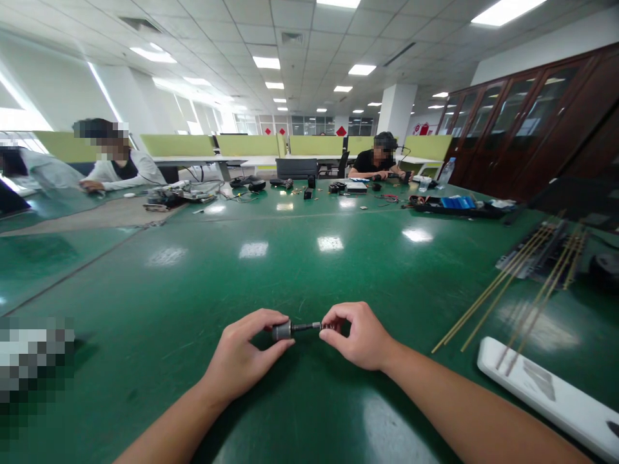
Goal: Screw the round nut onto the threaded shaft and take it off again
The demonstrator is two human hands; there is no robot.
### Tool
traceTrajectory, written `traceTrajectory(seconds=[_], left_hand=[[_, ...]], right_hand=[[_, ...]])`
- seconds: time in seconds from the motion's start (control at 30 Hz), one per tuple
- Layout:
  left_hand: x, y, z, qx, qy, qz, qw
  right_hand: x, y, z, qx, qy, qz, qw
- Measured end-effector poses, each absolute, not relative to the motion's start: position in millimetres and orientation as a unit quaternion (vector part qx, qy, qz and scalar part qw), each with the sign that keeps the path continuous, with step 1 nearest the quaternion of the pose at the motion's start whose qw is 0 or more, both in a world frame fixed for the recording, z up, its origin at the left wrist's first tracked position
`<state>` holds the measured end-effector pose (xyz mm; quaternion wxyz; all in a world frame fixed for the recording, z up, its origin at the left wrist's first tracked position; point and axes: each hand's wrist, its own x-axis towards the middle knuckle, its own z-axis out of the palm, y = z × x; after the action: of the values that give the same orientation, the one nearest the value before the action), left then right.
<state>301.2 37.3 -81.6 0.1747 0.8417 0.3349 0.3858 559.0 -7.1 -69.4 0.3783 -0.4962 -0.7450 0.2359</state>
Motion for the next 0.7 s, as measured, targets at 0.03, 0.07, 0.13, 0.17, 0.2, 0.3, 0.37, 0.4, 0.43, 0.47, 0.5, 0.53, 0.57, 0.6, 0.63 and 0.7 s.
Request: traceTrajectory(seconds=[0.03,0.07,0.13,0.17,0.2,0.3,0.37,0.4,0.43,0.47,0.5,0.53,0.57,0.6,0.63,0.7], left_hand=[[301,38,-81,0.841,0.338,0.386,0.173],[300,38,-81,0.839,0.342,0.386,0.173],[299,40,-82,0.833,0.354,0.389,0.172],[298,41,-82,0.828,0.363,0.392,0.17],[297,42,-83,0.821,0.376,0.396,0.168],[297,47,-83,0.782,0.432,0.406,0.191],[298,49,-80,0.73,0.457,0.425,0.279],[299,49,-78,0.698,0.462,0.432,0.337],[298,49,-74,0.665,0.461,0.435,0.394],[296,48,-71,0.638,0.457,0.435,0.442],[291,46,-67,0.618,0.455,0.429,0.477],[284,43,-65,0.608,0.456,0.418,0.498],[275,40,-63,0.605,0.459,0.407,0.507],[262,36,-63,0.608,0.465,0.397,0.507],[248,31,-63,0.615,0.477,0.389,0.492],[216,18,-67,0.641,0.495,0.386,0.442]], right_hand=[[559,-7,-70,-0.495,-0.746,0.237,0.378],[559,-8,-70,-0.493,-0.747,0.237,0.377],[558,-8,-70,-0.49,-0.748,0.239,0.377],[558,-8,-70,-0.491,-0.747,0.24,0.379],[558,-8,-70,-0.492,-0.745,0.241,0.381],[558,-8,-71,-0.495,-0.739,0.246,0.385],[558,-7,-72,-0.498,-0.737,0.247,0.385],[558,-7,-73,-0.498,-0.737,0.248,0.384],[558,-7,-73,-0.498,-0.737,0.249,0.384],[558,-7,-74,-0.497,-0.737,0.25,0.384],[558,-7,-74,-0.496,-0.737,0.252,0.384],[558,-7,-75,-0.494,-0.737,0.254,0.384],[558,-8,-75,-0.493,-0.737,0.257,0.384],[558,-8,-75,-0.491,-0.737,0.26,0.384],[558,-8,-76,-0.49,-0.737,0.262,0.384],[559,-9,-76,-0.488,-0.739,0.263,0.383]])
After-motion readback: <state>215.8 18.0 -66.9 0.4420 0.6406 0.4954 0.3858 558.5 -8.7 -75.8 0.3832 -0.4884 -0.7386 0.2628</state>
